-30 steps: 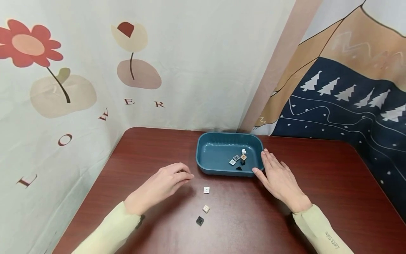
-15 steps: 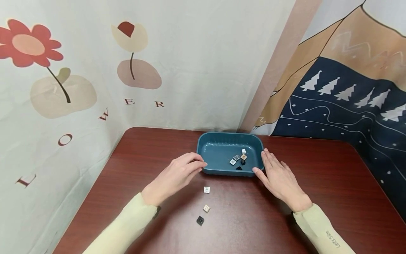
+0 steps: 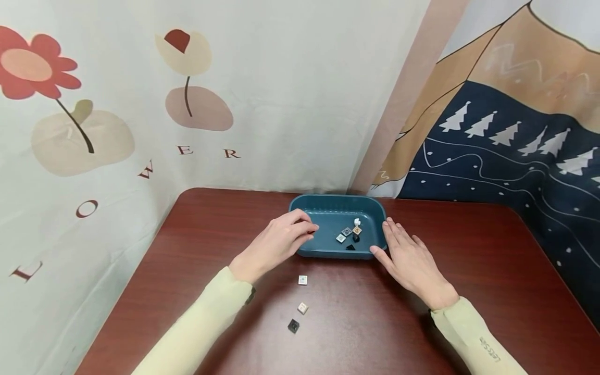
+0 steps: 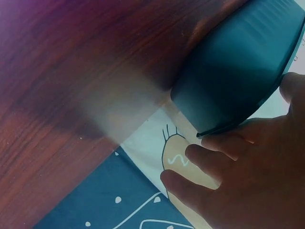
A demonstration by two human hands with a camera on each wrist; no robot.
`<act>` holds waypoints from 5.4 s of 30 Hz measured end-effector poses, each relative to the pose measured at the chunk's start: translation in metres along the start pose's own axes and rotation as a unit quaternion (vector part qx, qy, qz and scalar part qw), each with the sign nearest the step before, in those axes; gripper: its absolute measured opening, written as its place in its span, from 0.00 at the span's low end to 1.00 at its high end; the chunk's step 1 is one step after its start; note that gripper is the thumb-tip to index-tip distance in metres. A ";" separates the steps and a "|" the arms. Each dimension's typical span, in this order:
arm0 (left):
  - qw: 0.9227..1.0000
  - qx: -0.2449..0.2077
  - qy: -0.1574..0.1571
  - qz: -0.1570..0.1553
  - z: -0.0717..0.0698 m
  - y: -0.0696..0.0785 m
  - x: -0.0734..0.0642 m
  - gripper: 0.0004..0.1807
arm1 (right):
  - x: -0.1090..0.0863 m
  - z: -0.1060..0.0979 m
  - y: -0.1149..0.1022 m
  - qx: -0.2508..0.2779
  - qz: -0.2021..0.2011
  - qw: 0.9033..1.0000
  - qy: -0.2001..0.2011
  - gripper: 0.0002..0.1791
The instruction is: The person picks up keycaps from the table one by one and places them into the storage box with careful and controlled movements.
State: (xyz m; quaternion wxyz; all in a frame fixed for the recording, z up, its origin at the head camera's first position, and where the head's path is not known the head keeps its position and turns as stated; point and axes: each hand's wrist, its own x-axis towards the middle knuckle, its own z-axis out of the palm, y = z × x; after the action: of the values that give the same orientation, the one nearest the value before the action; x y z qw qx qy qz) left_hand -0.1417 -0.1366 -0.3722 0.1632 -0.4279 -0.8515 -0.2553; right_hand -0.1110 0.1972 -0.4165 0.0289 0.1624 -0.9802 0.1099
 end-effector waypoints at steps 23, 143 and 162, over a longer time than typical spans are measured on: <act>0.980 0.024 -0.115 -0.162 0.042 -0.014 0.034 0.10 | 0.002 0.001 0.001 0.008 0.009 1.000 -0.011 0.46; 0.935 0.229 -0.204 0.178 0.021 0.019 -0.076 0.12 | 0.001 0.001 0.000 0.013 0.006 1.000 -0.009 0.47; 0.974 0.119 -0.084 0.171 -0.013 0.037 -0.064 0.21 | 0.002 0.002 0.001 0.015 0.007 1.000 -0.012 0.47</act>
State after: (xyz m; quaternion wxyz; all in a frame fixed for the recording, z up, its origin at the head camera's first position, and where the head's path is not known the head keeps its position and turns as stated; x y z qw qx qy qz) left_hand -0.0734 -0.1666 -0.3818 0.1819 -0.5643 -0.8009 -0.0833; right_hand -0.1132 0.1971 -0.4188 0.0141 0.1572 -0.9797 0.1234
